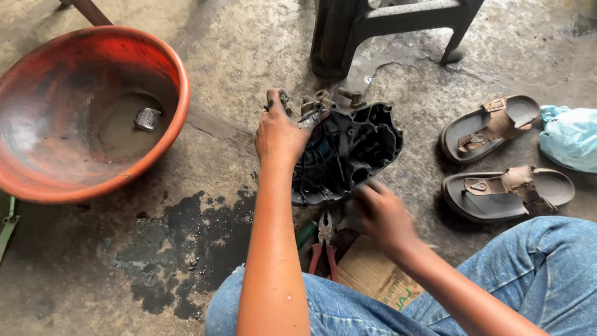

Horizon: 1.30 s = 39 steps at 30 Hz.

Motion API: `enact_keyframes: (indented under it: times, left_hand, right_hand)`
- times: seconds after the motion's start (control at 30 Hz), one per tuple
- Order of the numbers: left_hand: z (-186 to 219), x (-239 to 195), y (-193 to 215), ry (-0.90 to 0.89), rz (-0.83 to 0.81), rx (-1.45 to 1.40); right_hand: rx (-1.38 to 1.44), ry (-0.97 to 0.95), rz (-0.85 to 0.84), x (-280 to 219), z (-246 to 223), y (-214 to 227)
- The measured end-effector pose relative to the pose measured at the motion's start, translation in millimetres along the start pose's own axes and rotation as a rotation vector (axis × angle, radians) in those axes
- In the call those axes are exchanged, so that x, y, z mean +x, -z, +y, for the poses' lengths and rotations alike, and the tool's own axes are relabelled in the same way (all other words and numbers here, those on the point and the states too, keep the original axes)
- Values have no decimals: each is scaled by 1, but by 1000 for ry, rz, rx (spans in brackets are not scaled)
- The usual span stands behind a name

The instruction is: The person sits on the floor and wipes a disassembled engine casing with a rag. They repeatedly rub the interior surfaces and edges of the metal part to remove grime and oil.

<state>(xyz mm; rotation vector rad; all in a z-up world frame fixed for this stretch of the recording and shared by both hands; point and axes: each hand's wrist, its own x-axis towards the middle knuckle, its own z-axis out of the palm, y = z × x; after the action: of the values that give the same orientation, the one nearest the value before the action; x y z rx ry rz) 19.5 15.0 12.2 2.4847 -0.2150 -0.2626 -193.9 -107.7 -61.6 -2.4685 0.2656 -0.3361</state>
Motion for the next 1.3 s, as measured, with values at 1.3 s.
enact_keyframes:
  times: [1.3]
  left_hand:
    - [4,2,-2,-104,114,-42]
  right_hand:
    - [11,-8,-354,4,-8,-44]
